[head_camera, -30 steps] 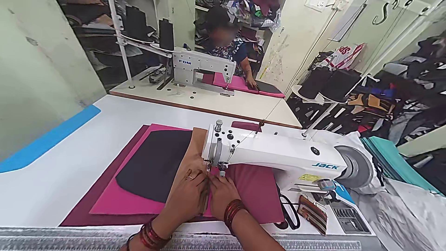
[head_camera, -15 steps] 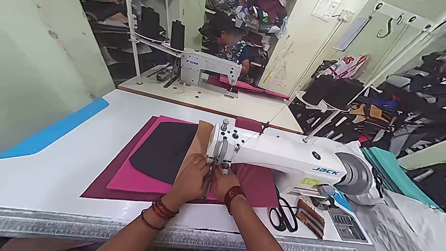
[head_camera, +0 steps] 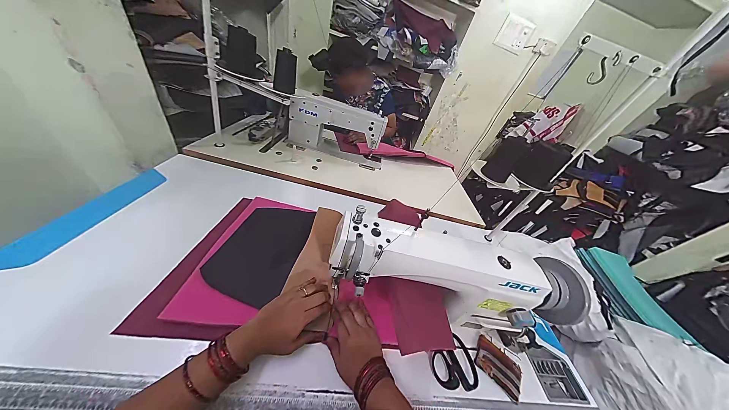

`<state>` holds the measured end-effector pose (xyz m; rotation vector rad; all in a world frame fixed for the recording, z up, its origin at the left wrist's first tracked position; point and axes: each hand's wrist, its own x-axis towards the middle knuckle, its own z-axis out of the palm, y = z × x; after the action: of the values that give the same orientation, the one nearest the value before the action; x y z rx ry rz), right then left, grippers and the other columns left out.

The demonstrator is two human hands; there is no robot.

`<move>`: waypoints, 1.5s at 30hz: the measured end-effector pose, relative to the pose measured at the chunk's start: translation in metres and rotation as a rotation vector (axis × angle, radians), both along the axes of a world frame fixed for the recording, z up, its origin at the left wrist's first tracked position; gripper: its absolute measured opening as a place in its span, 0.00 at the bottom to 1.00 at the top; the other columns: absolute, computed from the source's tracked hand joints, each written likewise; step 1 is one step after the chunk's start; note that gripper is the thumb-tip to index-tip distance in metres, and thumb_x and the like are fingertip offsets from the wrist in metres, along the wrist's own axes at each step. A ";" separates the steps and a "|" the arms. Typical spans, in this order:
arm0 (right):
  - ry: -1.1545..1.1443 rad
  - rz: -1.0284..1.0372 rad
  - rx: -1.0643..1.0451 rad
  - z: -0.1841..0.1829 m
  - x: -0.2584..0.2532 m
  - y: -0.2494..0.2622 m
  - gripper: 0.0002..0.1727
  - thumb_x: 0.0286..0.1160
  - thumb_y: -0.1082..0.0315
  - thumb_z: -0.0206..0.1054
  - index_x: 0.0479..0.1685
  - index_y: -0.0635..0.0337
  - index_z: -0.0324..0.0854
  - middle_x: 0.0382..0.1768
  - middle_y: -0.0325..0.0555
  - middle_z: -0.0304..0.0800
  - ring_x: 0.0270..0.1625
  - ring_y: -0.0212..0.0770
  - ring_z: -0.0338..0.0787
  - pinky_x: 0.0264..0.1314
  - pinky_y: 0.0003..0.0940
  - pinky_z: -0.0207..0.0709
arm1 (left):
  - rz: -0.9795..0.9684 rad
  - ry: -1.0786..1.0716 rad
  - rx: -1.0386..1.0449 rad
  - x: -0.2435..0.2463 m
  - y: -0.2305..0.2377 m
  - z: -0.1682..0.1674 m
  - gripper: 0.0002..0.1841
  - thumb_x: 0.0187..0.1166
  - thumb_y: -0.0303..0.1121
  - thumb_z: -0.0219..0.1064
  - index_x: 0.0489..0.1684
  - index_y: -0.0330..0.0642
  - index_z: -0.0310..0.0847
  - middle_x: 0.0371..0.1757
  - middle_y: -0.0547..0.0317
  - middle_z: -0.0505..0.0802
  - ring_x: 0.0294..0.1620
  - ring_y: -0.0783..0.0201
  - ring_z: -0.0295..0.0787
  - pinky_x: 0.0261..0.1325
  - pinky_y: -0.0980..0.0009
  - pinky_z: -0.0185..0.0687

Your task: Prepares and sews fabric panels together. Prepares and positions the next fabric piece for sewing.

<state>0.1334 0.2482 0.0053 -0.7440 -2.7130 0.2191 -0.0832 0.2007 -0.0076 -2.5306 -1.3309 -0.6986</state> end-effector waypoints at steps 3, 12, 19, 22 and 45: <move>0.054 -0.049 0.116 -0.005 -0.007 0.001 0.21 0.67 0.64 0.75 0.59 0.65 0.91 0.67 0.58 0.90 0.75 0.65 0.84 0.78 0.65 0.72 | 0.034 0.002 -0.004 0.002 0.002 0.000 0.26 0.80 0.52 0.59 0.56 0.37 0.89 0.63 0.47 0.92 0.73 0.44 0.85 0.76 0.43 0.76; 0.049 -0.189 0.068 -0.005 -0.027 0.012 0.19 0.70 0.67 0.73 0.60 0.60 0.92 0.67 0.66 0.87 0.74 0.73 0.81 0.81 0.69 0.66 | 0.089 -0.020 0.003 -0.006 0.022 0.000 0.23 0.78 0.49 0.60 0.55 0.41 0.91 0.60 0.48 0.93 0.69 0.44 0.87 0.76 0.46 0.77; 0.183 -0.163 0.053 -0.009 -0.015 0.010 0.19 0.69 0.59 0.73 0.55 0.61 0.93 0.63 0.66 0.89 0.73 0.74 0.81 0.76 0.67 0.72 | -0.141 -0.146 -0.049 -0.026 0.030 -0.003 0.15 0.81 0.44 0.61 0.52 0.52 0.92 0.57 0.56 0.94 0.66 0.51 0.88 0.79 0.43 0.72; 0.138 -0.165 0.074 -0.013 -0.012 0.009 0.20 0.71 0.56 0.72 0.59 0.54 0.93 0.64 0.66 0.88 0.74 0.76 0.79 0.77 0.73 0.67 | -0.117 -0.155 -0.006 -0.024 0.033 -0.008 0.15 0.85 0.43 0.57 0.47 0.53 0.93 0.54 0.56 0.94 0.64 0.52 0.89 0.78 0.44 0.73; -0.122 -0.270 -0.178 0.005 -0.017 0.011 0.29 0.82 0.50 0.61 0.81 0.48 0.79 0.87 0.60 0.67 0.93 0.68 0.52 0.92 0.70 0.29 | 0.113 -0.348 -0.139 -0.017 0.046 0.006 0.11 0.72 0.25 0.66 0.42 0.41 0.97 0.58 0.39 0.93 0.70 0.36 0.85 0.81 0.31 0.63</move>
<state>0.1163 0.2590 0.0103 -1.2000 -2.6906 0.3645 -0.1004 0.2467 -0.0015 -2.4925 -1.6704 -1.0964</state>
